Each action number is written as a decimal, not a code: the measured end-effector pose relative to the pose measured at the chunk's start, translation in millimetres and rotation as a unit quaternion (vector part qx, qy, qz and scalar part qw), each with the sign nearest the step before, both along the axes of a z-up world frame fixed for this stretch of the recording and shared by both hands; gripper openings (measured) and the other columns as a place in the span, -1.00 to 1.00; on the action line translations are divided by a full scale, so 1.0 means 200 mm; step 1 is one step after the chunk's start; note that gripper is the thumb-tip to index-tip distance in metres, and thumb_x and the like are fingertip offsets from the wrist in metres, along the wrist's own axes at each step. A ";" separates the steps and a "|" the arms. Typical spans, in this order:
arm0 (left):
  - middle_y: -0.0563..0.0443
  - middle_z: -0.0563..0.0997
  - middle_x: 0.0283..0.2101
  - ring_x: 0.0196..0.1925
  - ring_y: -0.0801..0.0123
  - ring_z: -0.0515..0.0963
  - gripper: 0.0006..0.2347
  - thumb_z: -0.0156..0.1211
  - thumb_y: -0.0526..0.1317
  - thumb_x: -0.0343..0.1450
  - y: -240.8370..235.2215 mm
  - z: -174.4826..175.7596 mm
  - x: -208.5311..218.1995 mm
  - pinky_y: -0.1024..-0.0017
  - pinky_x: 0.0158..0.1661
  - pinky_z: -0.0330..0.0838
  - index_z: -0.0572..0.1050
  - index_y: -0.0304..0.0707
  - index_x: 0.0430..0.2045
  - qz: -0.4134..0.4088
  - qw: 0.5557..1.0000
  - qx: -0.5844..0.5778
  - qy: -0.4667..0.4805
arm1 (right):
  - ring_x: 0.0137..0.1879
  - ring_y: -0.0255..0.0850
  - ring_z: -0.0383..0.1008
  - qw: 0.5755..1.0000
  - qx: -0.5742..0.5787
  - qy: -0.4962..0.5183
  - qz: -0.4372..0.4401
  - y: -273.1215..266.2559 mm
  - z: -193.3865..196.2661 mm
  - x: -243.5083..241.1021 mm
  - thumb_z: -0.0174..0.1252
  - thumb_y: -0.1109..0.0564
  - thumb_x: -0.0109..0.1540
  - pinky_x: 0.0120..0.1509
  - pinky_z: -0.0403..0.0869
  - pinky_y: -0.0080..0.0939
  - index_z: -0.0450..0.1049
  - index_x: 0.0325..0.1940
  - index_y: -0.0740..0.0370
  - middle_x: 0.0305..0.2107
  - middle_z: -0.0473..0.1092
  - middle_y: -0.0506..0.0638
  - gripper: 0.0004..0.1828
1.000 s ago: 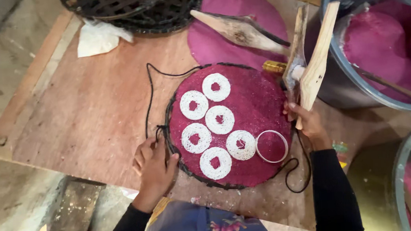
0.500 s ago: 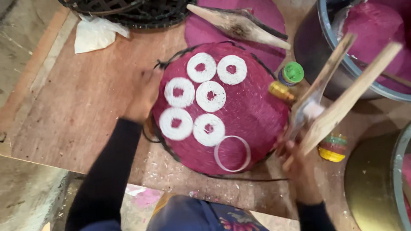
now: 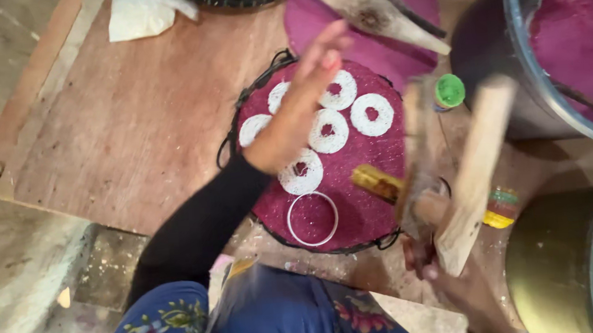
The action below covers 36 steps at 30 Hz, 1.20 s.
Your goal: The person is making traditional snacks by placing white rings onto a pink dough base and using a wooden tool to press them into place.
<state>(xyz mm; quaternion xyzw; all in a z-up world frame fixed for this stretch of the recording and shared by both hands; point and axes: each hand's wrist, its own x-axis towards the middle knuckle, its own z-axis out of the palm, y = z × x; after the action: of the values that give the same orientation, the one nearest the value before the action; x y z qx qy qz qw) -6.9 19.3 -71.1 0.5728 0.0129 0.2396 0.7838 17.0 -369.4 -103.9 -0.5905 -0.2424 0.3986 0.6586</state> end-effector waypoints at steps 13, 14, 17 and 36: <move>-0.06 0.54 -0.08 0.10 0.13 0.51 -0.45 -0.15 0.28 0.55 -0.03 -0.08 -0.40 0.20 0.27 0.27 0.46 -0.27 0.02 -0.292 0.840 -0.368 -0.271 | -0.22 -0.17 0.50 0.886 -0.284 0.018 0.366 0.37 0.20 0.38 -0.20 -0.66 0.16 -0.15 0.49 -0.15 0.51 0.02 0.35 -0.30 0.52 0.09 0.01; -0.04 0.52 -0.16 0.01 0.18 0.49 -0.52 -0.12 0.25 0.55 -0.03 -0.13 -0.40 0.26 0.17 0.29 0.47 -0.23 -0.15 -0.284 0.839 -0.376 -0.274 | -0.25 -0.17 0.50 0.879 -0.305 0.012 0.366 0.39 0.19 0.38 -0.22 -0.64 0.17 -0.20 0.49 -0.16 0.51 0.02 0.33 -0.32 0.53 0.08 -0.01; 0.02 0.43 -0.38 -0.19 0.24 0.39 -0.62 -0.08 0.15 0.55 -0.04 -0.26 -0.43 0.32 -0.01 0.29 0.39 -0.17 -0.41 -0.225 0.851 -0.397 -0.260 | -0.27 -0.21 0.50 0.858 -0.363 -0.050 0.359 0.45 0.13 0.36 -0.24 -0.59 0.21 -0.22 0.47 -0.19 0.47 0.02 0.28 -0.34 0.55 0.04 -0.09; 0.04 0.32 -0.61 -0.41 0.24 0.34 -0.68 -0.07 -0.01 0.49 -0.10 -0.42 -0.52 0.31 -0.22 0.30 0.29 -0.17 -0.63 -0.074 0.846 -0.508 -0.145 | -0.41 -0.25 0.45 0.825 -0.501 -0.036 0.258 0.60 0.24 0.19 -0.03 -0.45 0.14 -0.35 0.44 -0.14 0.39 0.05 0.08 -0.47 0.47 -0.03 -0.33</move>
<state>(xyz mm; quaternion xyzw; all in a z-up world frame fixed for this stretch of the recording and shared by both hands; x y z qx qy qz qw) -111.3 -1.3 -155.1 0.0525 -0.0229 0.2212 0.9735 54.1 -250.3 -55.6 -0.7690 -0.1768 0.5991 0.1359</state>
